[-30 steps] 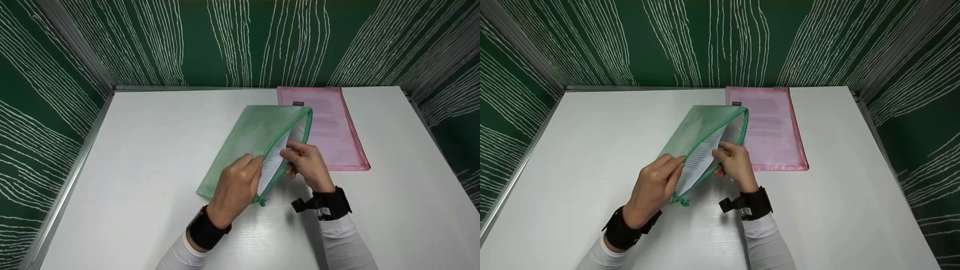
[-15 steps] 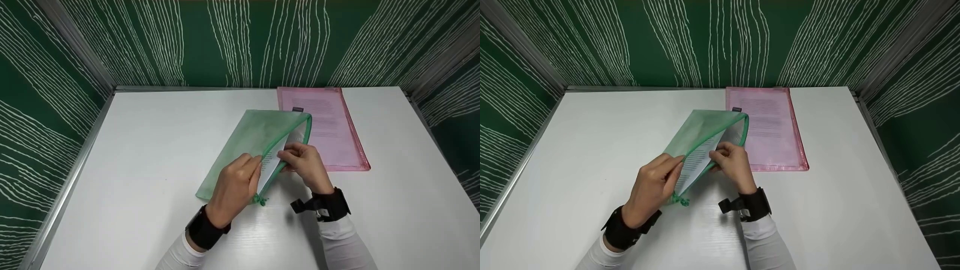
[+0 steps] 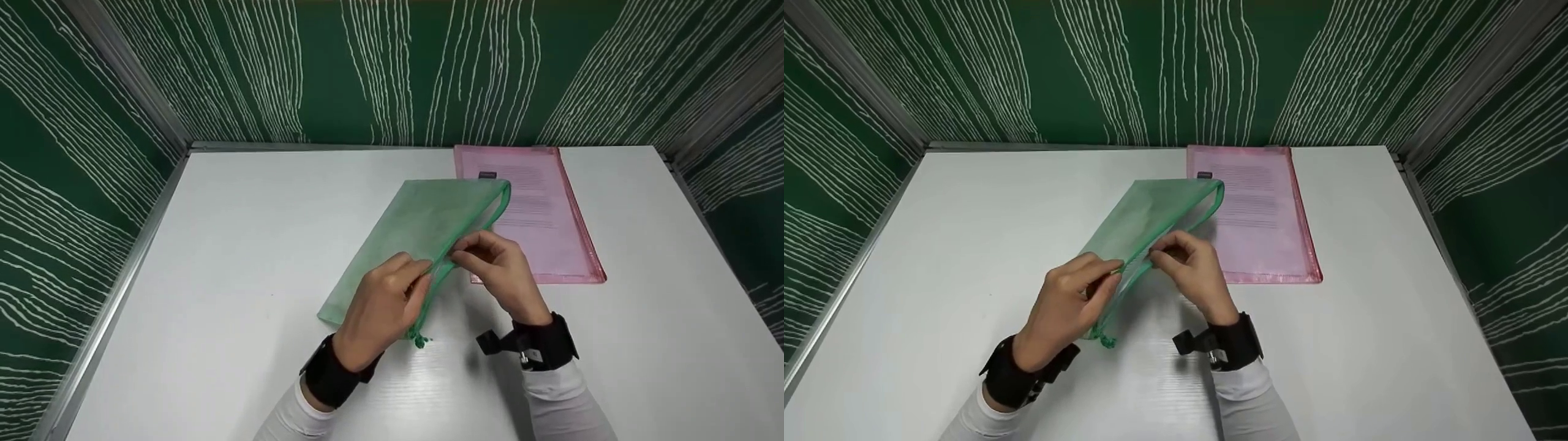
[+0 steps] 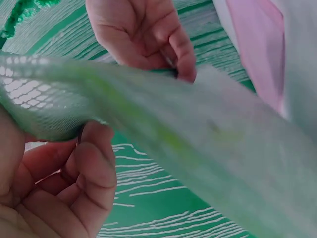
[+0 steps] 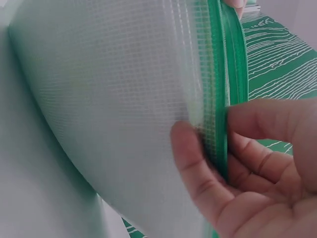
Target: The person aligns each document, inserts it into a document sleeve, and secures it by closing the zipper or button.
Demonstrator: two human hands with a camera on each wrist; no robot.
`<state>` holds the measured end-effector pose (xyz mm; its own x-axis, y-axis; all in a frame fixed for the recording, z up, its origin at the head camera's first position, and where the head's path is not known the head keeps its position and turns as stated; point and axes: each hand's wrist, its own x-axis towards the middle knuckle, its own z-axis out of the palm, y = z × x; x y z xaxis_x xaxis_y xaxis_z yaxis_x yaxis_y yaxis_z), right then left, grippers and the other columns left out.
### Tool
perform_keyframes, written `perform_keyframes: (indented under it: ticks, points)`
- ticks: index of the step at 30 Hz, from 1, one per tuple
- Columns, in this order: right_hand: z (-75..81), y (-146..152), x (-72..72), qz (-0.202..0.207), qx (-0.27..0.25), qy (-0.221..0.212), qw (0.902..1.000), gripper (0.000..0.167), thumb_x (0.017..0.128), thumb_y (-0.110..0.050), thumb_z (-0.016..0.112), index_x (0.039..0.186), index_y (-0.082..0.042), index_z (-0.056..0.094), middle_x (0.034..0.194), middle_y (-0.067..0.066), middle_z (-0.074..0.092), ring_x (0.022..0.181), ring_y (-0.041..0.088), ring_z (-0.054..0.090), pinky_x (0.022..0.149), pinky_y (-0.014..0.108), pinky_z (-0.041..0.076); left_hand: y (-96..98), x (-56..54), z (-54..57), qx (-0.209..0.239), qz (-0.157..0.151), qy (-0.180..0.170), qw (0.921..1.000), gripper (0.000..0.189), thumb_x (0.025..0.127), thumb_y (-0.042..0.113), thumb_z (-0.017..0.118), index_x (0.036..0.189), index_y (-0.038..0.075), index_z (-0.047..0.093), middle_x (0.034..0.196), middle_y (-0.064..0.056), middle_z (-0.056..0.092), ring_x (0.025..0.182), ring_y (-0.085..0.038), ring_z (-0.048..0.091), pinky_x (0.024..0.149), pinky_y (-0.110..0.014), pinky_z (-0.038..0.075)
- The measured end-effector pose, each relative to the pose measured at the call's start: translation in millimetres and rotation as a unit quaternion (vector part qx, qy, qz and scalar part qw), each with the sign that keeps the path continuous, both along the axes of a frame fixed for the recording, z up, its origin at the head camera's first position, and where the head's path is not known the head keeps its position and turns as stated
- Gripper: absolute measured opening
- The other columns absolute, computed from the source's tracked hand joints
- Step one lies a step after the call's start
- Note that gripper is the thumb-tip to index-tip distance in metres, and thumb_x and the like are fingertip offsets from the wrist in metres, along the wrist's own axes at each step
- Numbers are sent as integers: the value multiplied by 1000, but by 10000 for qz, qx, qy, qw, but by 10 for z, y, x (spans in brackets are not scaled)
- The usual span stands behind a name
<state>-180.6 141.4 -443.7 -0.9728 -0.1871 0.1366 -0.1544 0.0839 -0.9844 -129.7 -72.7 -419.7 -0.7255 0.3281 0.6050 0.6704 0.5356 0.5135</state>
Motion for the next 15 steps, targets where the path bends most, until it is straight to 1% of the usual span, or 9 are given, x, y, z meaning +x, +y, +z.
perform_keyframes:
  ticks: [2, 4, 6, 8, 9, 11, 13, 15]
  points:
    - [8, 7, 14, 15, -268, 9, 9996, 12, 96, -3, 71, 104, 6, 69, 99, 14, 69, 92, 21, 69, 84, 31, 56, -18, 6, 11, -12, -204, -206, 9996, 17, 101, 8, 65, 111, -1, 75, 80, -4, 59, 65, -11, 52, 58, -20, 43]
    - [12, 14, 19, 9, -536, 2, 9986, 14, 95, 0, 70, 106, 8, 68, 101, 15, 69, 94, 21, 69, 86, 33, 56, -48, 2, 33, -54, -482, -410, 9980, 22, 103, 14, 62, 114, -1, 75, 82, -4, 61, 67, -11, 53, 60, -20, 44]
    - [13, 22, 22, -21, -741, -12, 9972, 15, 96, 1, 69, 108, 9, 67, 102, 15, 69, 95, 22, 70, 88, 35, 56, -95, -7, 61, -149, -821, -612, 9946, 31, 106, 23, 59, 119, -1, 73, 86, -4, 63, 70, -12, 55, 63, -21, 46]
    - [14, 30, 22, -56, -900, -24, 9959, 16, 96, 2, 69, 109, 10, 66, 103, 16, 70, 97, 23, 70, 90, 35, 56, -161, -10, 96, -328, -1174, -803, 9893, 42, 104, 34, 59, 124, -1, 70, 91, -4, 63, 77, -12, 58, 69, -22, 49]
    - [14, 33, 21, -76, -956, -31, 9954, 17, 95, 2, 69, 109, 10, 65, 103, 16, 70, 97, 24, 70, 90, 35, 56, -198, -11, 111, -444, -1322, -897, 9862, 48, 100, 39, 63, 127, -1, 69, 94, -4, 64, 81, -12, 58, 73, -22, 50]
    - [16, 38, 18, -113, -1044, -29, 9945, 18, 95, 1, 70, 109, 10, 65, 103, 17, 70, 97, 24, 70, 90, 34, 56, -270, -4, 146, -697, -1529, -1074, 9799, 64, 89, 47, 74, 133, 1, 65, 102, -3, 63, 89, -13, 58, 79, -23, 50]
    - [19, 39, 8, -138, -1077, 5, 9941, 19, 95, 0, 71, 109, 10, 65, 104, 17, 70, 98, 24, 70, 90, 35, 56, -326, 7, 179, -973, -1587, -1176, 9754, 81, 76, 50, 84, 138, 2, 62, 109, -3, 61, 95, -13, 56, 83, -25, 48]
    - [21, 40, -3, -170, -1178, 29, 9929, 19, 95, 0, 71, 109, 11, 64, 104, 17, 69, 97, 24, 70, 90, 36, 56, -352, 11, 205, -1241, -1527, -1182, 9733, 92, 67, 49, 91, 140, 4, 59, 115, -2, 60, 99, -14, 54, 85, -26, 48]
